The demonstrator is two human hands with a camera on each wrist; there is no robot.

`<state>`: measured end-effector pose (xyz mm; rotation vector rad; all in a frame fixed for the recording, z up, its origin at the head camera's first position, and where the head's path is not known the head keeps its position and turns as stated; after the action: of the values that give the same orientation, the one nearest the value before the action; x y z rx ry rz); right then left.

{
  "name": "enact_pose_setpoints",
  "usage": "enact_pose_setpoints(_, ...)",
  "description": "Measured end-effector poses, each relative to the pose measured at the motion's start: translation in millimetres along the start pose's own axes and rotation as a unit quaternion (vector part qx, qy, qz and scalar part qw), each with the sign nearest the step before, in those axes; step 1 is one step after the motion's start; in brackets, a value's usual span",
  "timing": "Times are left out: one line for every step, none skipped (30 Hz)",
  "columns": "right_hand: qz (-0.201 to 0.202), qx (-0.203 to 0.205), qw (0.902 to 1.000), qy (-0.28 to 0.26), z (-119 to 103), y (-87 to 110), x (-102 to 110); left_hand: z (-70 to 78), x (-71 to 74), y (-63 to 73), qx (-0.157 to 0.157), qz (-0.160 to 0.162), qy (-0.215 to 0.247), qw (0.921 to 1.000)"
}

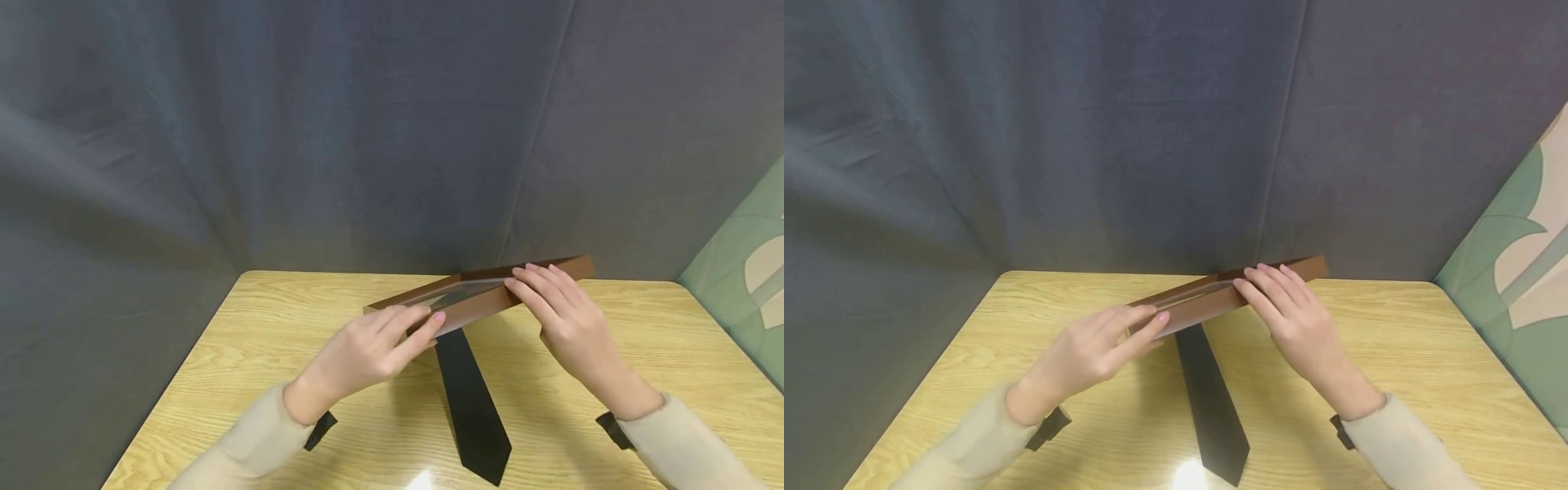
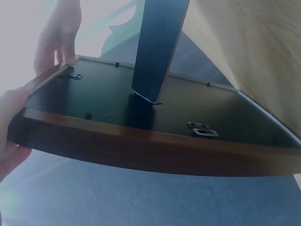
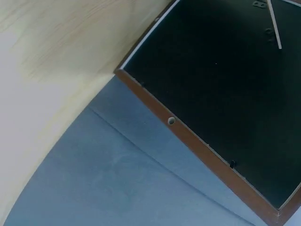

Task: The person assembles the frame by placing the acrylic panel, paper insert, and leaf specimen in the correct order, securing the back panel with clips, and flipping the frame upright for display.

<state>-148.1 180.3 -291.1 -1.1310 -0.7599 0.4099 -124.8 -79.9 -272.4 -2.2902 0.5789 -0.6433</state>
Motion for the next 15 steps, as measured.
enact_pose_setpoints(-0.004,-0.003,1.0,-0.002,0.6,0.2,-0.1,-0.1,-0.8,-0.2,-0.001,0.0,0.002,1.0)
enact_pose_setpoints(-0.007,-0.006,1.0,-0.003,0.6,0.2,0.0,-0.4,-1.7,0.3,-0.001,0.0,0.007,1.0)
enact_pose_setpoints(-0.01,-0.01,0.9999,-0.003,0.0,-0.1,0.0,-0.8,-2.5,1.4,-0.001,-0.001,0.012,0.9999)
enact_pose_setpoints(-0.014,-0.012,0.9998,0.0,-1.3,-0.7,0.2,-1.3,-3.2,3.4,0.0,-0.004,0.015,0.9999)
enact_pose_setpoints(-0.016,-0.014,0.9998,0.004,-3.1,-1.6,0.4,-2.0,-3.9,6.0,0.001,-0.009,0.017,0.9998)
enact_pose_setpoints(-0.016,-0.015,0.9997,0.007,-5.5,-2.7,0.6,-3.0,-4.5,9.3,0.004,-0.015,0.021,0.9997)
enact_pose_setpoints(-0.013,-0.015,0.9997,0.011,-8.2,-4.0,0.6,-4.2,-5.2,12.9,0.006,-0.021,0.025,0.9994)
enact_pose_setpoints(-0.01,-0.013,0.9998,0.014,-11.1,-5.4,0.6,-5.6,-5.8,16.6,0.01,-0.029,0.028,0.9992)
enact_pose_setpoints(-0.007,-0.009,0.9998,0.015,-14.3,-6.9,0.4,-6.9,-6.5,20.4,0.012,-0.035,0.031,0.9989)
enact_pose_setpoints(-0.005,-0.004,0.9999,0.016,-17.4,-8.3,0.1,-8.3,-7.5,24.2,0.014,-0.041,0.034,0.9985)
enact_pose_setpoints(-0.002,0.003,0.9999,0.015,-20.4,-9.4,-0.4,-9.6,-8.5,27.8,0.016,-0.044,0.04,0.9981)
enact_pose_setpoints(0.0,0.009,0.9998,0.015,-23.0,-10.6,-1.3,-10.9,-9.4,30.9,0.016,-0.045,0.045,0.9978)
enact_pose_setpoints(0.0,0.016,0.9997,0.016,-25.3,-11.6,-2.2,-11.8,-10.3,33.3,0.014,-0.045,0.049,0.9977)
enact_pose_setpoints(-0.001,0.021,0.9996,0.016,-27.1,-12.3,-3.0,-12.1,-11.3,35.7,0.012,-0.043,0.053,0.9976)
enact_pose_setpoints(-0.001,0.024,0.9996,0.017,-28.3,-12.8,-3.9,-12.1,-12.2,37.5,0.009,-0.04,0.056,0.9976)
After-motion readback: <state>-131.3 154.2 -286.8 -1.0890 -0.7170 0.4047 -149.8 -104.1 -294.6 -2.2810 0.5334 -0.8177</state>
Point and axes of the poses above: each hand's wrist, its own y-axis away from the middle knuckle, its own x-axis out of the back of the hand, z = x × y, the point moved 2 cm from there along -y, towards the middle knuckle, and after that the axes turned 6 degrees about z, right-handed, at the moved point
